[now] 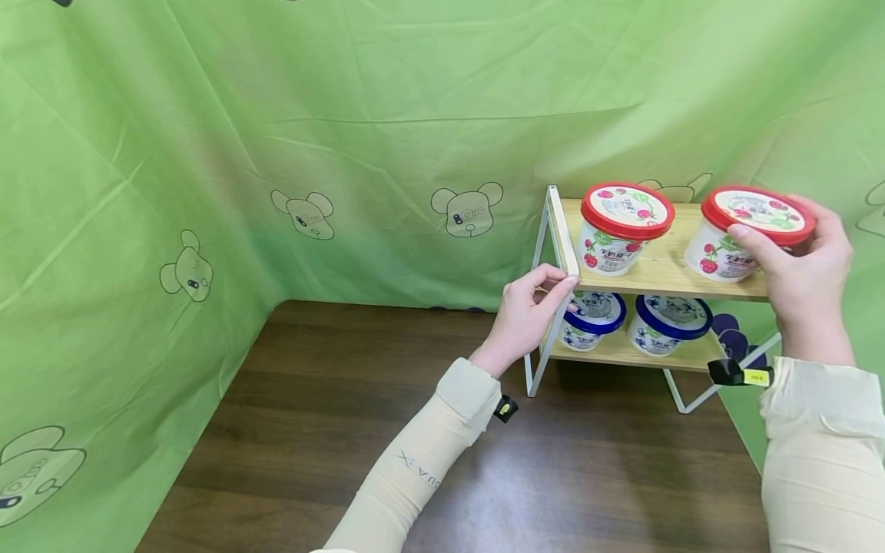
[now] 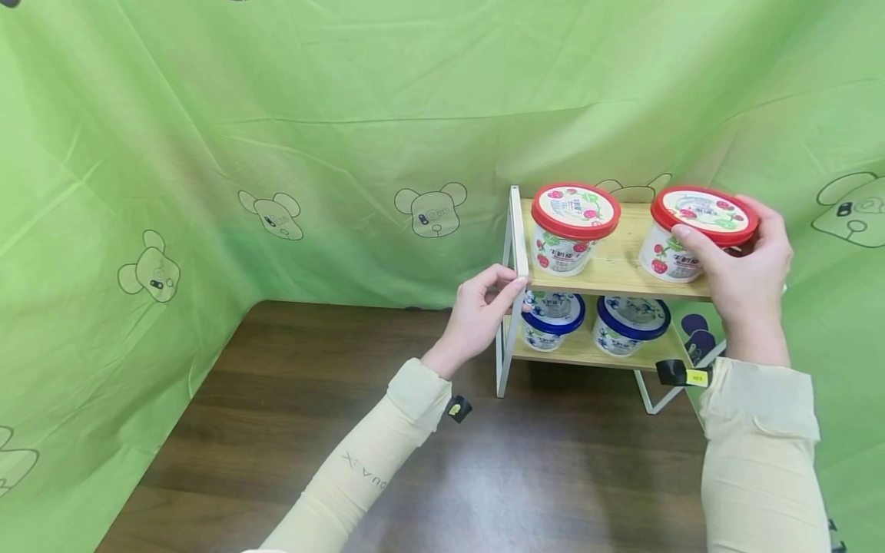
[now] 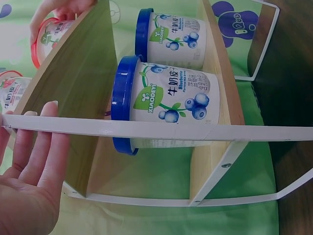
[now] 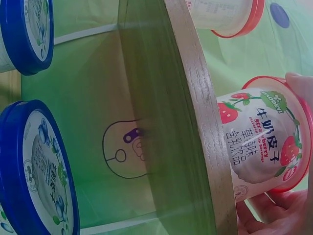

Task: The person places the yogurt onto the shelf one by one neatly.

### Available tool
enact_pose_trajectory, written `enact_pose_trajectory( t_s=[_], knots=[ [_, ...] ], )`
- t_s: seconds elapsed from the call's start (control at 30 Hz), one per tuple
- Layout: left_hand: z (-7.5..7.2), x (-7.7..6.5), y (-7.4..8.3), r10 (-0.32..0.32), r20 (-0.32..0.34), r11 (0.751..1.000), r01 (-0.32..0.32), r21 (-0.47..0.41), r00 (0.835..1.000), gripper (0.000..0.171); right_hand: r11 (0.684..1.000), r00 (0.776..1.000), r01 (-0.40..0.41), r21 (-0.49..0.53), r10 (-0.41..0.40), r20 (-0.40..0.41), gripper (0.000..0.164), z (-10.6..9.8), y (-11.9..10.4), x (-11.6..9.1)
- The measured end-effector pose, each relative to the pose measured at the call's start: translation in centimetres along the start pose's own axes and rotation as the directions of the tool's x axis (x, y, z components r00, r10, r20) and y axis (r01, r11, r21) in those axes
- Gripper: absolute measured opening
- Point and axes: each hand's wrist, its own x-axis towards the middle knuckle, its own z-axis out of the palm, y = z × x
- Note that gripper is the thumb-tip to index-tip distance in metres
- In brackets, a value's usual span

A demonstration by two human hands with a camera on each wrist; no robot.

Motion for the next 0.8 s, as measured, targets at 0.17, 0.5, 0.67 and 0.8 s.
enact_pose_trajectory(
  t_s=[0.17,0.5,0.67,0.8],
  knots=[
    [-0.01,-0.01,-0.01,0.002,-0.002,1.0,-0.002,0.005,1.0,0.015,1.0,1.0,-0.004,-0.002,0.004,0.004,0.071,-0.08,0.15,0.04],
    [-0.01,-0.03,0.03,0.001,0.0,1.0,-0.001,0.009,1.0,0.015,0.997,1.0,0.002,-0.083,-0.004,-0.021,0.074,-0.16,0.35,0.05],
    [-0.03,0.02,0.05,-0.001,0.0,1.0,0.001,-0.002,1.0,0.015,1.0,0.999,0.01,-0.005,-0.01,-0.035,0.069,-0.08,0.13,0.07],
    [-0.07,0.04,0.07,-0.001,0.0,1.0,0.001,0.001,1.0,0.015,0.998,0.999,0.011,-0.069,-0.014,-0.05,0.068,-0.03,-0.29,-0.04]
  ],
)
